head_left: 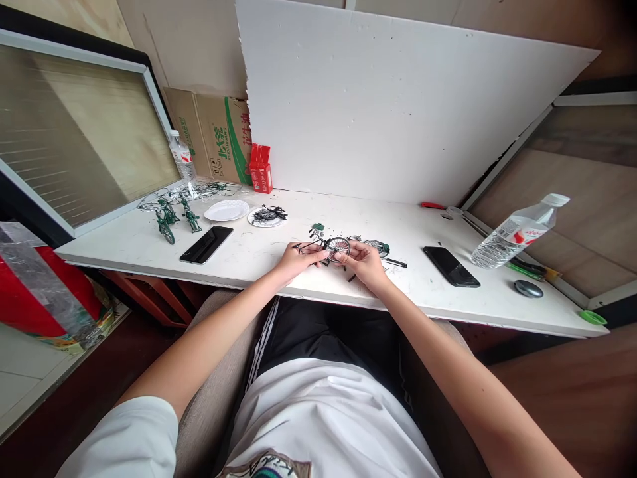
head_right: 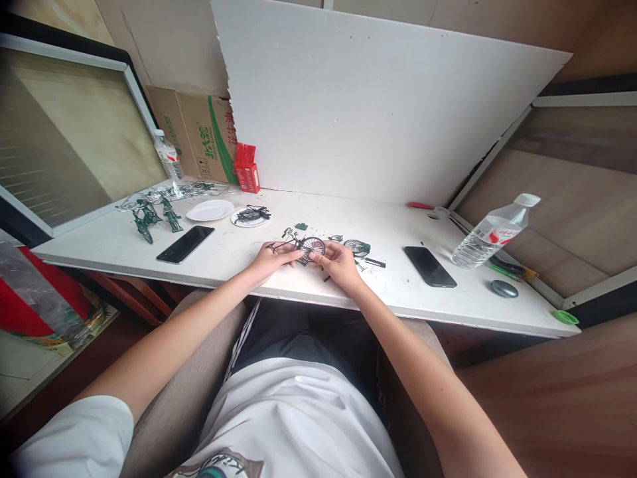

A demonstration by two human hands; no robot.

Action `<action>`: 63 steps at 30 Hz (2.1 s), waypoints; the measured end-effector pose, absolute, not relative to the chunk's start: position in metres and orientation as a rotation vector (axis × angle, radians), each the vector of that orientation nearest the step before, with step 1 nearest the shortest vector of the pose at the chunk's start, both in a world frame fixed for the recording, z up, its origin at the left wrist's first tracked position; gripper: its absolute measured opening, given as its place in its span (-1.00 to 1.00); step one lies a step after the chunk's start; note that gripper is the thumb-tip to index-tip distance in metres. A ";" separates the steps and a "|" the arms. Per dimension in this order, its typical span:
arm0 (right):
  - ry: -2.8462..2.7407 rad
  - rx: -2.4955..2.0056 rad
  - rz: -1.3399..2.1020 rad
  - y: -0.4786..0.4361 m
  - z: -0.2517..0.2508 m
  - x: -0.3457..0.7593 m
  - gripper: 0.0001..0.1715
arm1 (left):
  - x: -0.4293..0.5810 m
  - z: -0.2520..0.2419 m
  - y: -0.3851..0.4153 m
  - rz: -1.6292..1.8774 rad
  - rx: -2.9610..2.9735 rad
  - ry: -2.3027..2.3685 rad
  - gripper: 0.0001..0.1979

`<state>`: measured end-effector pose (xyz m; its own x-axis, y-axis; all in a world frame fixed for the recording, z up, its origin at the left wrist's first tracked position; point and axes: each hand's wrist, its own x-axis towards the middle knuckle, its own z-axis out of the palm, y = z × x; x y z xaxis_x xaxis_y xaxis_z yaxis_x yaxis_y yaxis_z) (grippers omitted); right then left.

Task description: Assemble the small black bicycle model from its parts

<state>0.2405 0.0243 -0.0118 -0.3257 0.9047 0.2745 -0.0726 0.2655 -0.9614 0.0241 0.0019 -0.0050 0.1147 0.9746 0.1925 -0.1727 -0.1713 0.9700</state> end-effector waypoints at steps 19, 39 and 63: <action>-1.943 -0.849 0.180 0.018 -0.011 0.237 -0.76 | 0.027 -0.016 0.006 1.538 1.334 1.047 -0.61; -1.996 -1.077 0.046 0.016 -0.017 0.234 -0.46 | 0.027 -0.025 0.010 1.481 1.513 1.064 -0.62; -2.026 -1.134 0.091 0.006 -0.009 0.230 -0.78 | 0.027 -0.030 0.013 1.532 1.447 1.082 -0.62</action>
<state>0.2298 0.0064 -0.0094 -0.2826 0.7448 0.6044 0.6877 0.5966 -0.4136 0.0271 0.0128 -0.0302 -0.0759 0.9303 0.3589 0.0275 -0.3578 0.9334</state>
